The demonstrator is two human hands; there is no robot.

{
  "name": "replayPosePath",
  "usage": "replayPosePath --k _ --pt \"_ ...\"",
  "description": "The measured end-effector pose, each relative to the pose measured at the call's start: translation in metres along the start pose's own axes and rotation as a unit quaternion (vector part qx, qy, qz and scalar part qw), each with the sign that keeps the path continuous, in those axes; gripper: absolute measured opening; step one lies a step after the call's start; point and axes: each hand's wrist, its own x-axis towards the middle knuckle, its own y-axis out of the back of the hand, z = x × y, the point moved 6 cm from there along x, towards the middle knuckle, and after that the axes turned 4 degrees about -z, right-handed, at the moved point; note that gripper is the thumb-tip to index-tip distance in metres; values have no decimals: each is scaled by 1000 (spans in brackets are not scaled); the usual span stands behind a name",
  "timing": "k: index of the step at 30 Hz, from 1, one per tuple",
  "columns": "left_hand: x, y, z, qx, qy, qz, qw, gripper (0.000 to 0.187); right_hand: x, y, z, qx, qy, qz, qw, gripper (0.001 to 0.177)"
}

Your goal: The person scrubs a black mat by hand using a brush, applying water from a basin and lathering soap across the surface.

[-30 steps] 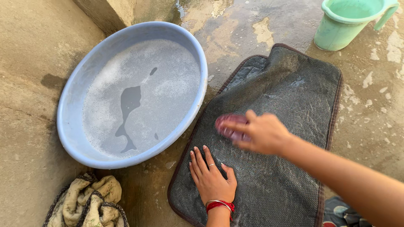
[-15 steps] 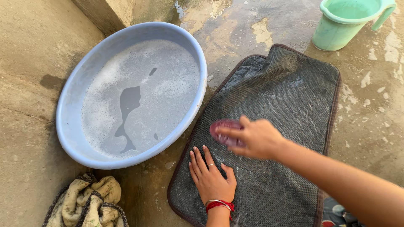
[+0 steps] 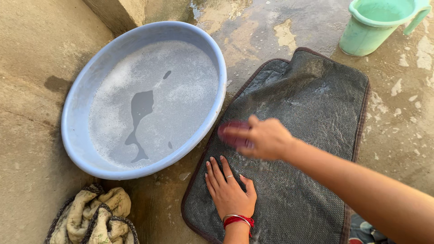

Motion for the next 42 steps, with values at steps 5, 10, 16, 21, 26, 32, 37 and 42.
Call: replayPosePath --k 5,10,16,21,26,32,37,42 --pt "0 2 -1 -5 -6 14 1000 76 23 26 56 6 -180 89 980 65" --pt "0 1 0 1 -10 7 1000 75 9 -12 -40 29 -1 52 998 74" --pt "-1 1 0 -1 -8 11 1000 75 32 19 29 -4 -90 63 994 66" --pt "0 1 0 -4 -7 1 1000 78 34 8 3 9 -60 130 990 68" --pt "3 -2 -1 8 -1 -28 1000 73 9 -9 -32 10 51 -30 998 68" --pt "0 1 0 -6 -3 10 1000 76 22 25 45 -1 -195 9 981 66" --pt "1 0 0 -4 1 -17 1000 78 -1 -6 -24 -7 -25 45 999 68" --pt "2 1 1 -3 -1 -6 1000 77 -20 -1 29 -66 -33 -99 992 71"
